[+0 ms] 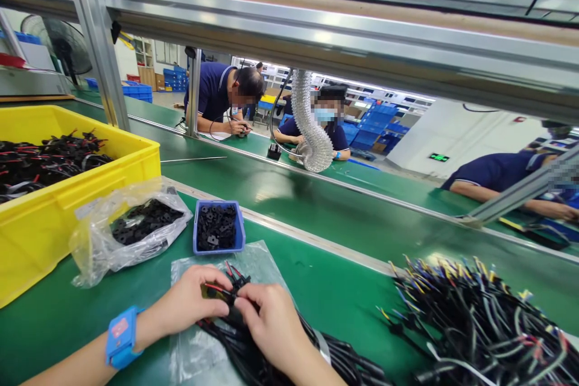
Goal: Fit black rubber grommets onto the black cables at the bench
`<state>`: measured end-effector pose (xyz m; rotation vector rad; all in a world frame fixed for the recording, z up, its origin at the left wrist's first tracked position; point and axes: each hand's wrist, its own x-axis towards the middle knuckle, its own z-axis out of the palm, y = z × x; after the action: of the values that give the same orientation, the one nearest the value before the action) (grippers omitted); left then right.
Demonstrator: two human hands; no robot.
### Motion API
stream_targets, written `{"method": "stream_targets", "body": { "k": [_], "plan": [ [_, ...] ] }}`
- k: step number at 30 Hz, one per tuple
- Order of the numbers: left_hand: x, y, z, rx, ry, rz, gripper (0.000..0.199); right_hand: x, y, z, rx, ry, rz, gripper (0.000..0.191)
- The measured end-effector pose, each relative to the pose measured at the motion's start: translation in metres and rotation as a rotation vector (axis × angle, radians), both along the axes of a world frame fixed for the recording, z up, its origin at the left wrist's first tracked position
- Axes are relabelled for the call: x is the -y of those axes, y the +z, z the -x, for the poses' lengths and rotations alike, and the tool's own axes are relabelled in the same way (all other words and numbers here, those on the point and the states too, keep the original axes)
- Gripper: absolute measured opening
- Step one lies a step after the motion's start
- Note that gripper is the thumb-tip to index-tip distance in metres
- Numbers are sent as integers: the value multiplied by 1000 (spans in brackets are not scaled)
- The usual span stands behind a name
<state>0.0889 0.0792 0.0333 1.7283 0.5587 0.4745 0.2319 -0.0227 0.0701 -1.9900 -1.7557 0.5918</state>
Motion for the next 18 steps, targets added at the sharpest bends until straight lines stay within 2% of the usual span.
{"method": "stream_targets", "body": {
  "k": [3,5,8,9,10,12,14,18],
  "plan": [
    [-7,2,6,7,-18,-20,30,2,-1,-1,51,14,-2,26],
    [-19,7,10,26,21,-104,36,2,-1,-2,156,10,-13,26],
    [-47,18,10,17,139,-406,35,-4,-1,-5,460,-87,22,17],
    [-56,22,6,-20,134,-543,34,-7,0,-5,576,-121,46,11],
    [-66,24,1,-76,88,-679,33,-11,0,-4,679,-143,65,5],
    [-80,27,-13,-224,-111,-879,27,-17,-1,1,818,-143,79,8],
    [-90,27,-26,-316,-262,-936,15,-16,-5,9,875,-108,36,15],
    [-100,24,-38,-365,-368,-928,17,9,-30,33,882,64,-217,18]
  ]
}}
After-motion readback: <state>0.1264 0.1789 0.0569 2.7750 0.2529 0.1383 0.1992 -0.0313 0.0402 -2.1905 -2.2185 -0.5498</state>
